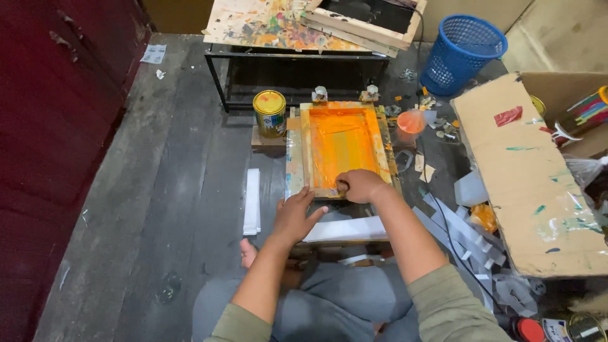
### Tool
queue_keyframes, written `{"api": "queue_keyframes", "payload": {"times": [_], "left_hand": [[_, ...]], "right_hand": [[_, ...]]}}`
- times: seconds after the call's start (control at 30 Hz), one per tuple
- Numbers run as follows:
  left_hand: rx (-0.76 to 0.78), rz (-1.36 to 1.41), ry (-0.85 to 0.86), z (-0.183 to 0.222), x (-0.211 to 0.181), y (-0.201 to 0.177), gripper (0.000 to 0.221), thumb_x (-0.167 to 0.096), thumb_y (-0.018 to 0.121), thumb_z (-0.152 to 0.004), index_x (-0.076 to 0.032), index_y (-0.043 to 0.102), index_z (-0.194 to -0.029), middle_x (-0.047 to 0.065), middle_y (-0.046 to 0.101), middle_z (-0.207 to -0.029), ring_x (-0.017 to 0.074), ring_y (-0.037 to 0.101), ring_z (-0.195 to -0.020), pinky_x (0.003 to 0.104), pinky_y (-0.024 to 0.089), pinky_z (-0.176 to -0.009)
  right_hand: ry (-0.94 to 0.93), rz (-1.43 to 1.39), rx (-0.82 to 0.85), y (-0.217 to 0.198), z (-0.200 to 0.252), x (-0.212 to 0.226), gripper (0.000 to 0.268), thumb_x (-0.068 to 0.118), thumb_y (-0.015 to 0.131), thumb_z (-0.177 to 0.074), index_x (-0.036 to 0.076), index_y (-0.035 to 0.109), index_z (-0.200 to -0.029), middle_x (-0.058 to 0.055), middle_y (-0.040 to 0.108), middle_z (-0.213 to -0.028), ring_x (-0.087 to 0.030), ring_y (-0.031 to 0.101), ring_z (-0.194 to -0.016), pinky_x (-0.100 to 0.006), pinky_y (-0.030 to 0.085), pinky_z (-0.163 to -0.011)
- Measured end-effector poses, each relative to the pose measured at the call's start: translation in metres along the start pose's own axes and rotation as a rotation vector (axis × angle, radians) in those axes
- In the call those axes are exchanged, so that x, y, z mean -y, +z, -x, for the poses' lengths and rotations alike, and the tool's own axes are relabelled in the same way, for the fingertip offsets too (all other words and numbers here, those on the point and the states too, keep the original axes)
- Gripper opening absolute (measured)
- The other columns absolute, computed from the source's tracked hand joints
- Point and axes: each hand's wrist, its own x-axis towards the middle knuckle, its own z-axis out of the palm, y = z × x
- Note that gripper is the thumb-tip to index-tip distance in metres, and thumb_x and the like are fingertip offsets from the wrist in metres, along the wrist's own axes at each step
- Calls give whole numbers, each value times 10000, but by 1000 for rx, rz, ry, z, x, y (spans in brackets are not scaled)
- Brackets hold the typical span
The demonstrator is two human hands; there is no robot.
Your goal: A person is manually screen printing orange ink onto small strips of material using a small frame and a wooden block.
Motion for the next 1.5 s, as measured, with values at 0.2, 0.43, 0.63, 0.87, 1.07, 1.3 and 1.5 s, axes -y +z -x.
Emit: {"api": "queue_keyframes", "payload": {"times": [0.2, 0.43, 0.63, 0.87, 1.07, 1.3, 1.5], "left_hand": [[25, 20, 5, 0, -1, -3, 649, -538, 493, -1034, -81, 500, -1494, 119, 402, -1621, 304, 412, -1467, 646, 161, -1207], [49, 70, -10, -30, 2, -3, 652, -544, 506, -1013, -102, 501, -1492, 94, 404, -1627, 283, 378, -1493, 652, 128, -1225], [41, 87, -45, -43, 0, -8, 604, -507, 556, -998, -107, 552, -1450, 92, 480, -1572, 295, 441, -1447, 659, 170, -1206], [83, 179, 2, -43, -5, -26, 612, -469, 539, -1018, -26, 546, -1440, 173, 473, -1555, 349, 437, -1433, 713, 134, -1173], [88, 121, 8, -40, -2, -16, 603, -432, 570, -998, -55, 523, -1466, 142, 450, -1586, 317, 418, -1461, 700, 120, -1187], [51, 25, 3, -25, 3, -11, 546, -428, 557, -1007, -149, 537, -1476, 39, 448, -1606, 248, 460, -1448, 664, 137, -1214], [17, 4, -19, -4, 9, -4, 530, -428, 541, -1021, -150, 545, -1473, 18, 461, -1594, 242, 489, -1425, 633, 146, -1225]], "right_hand": [[-10, 134, 101, -1, -30, -11, 534, 82, 502, -816, 164, 683, -1311, -86, 727, -1102, -316, 676, -1109, -430, 524, -961], [-23, 160, -11, -38, -72, -17, 475, 114, 509, -789, 133, 767, -1187, -178, 758, -1170, -407, 666, -1191, -509, 528, -1019], [-42, 245, -305, -25, -117, -23, 338, 125, 606, -783, 146, 787, -1067, -133, 765, -985, -365, 716, -1039, -482, 567, -932], [14, 324, -425, -26, -133, -37, 325, 241, 637, -721, 255, 789, -1007, -89, 777, -856, -339, 759, -920, -473, 594, -816], [-53, 304, -456, 5, -140, -39, 364, 192, 627, -733, 202, 754, -1075, -85, 763, -923, -333, 736, -962, -473, 585, -838], [-24, 367, -277, 25, -97, -34, 401, 165, 633, -786, 202, 664, -1184, -45, 702, -1105, -296, 659, -1108, -486, 530, -915], [59, 86, -75, 8, -52, -27, 366, 132, 559, -820, 180, 771, -1115, -67, 758, -1090, -342, 680, -1120, -533, 515, -982]]}}
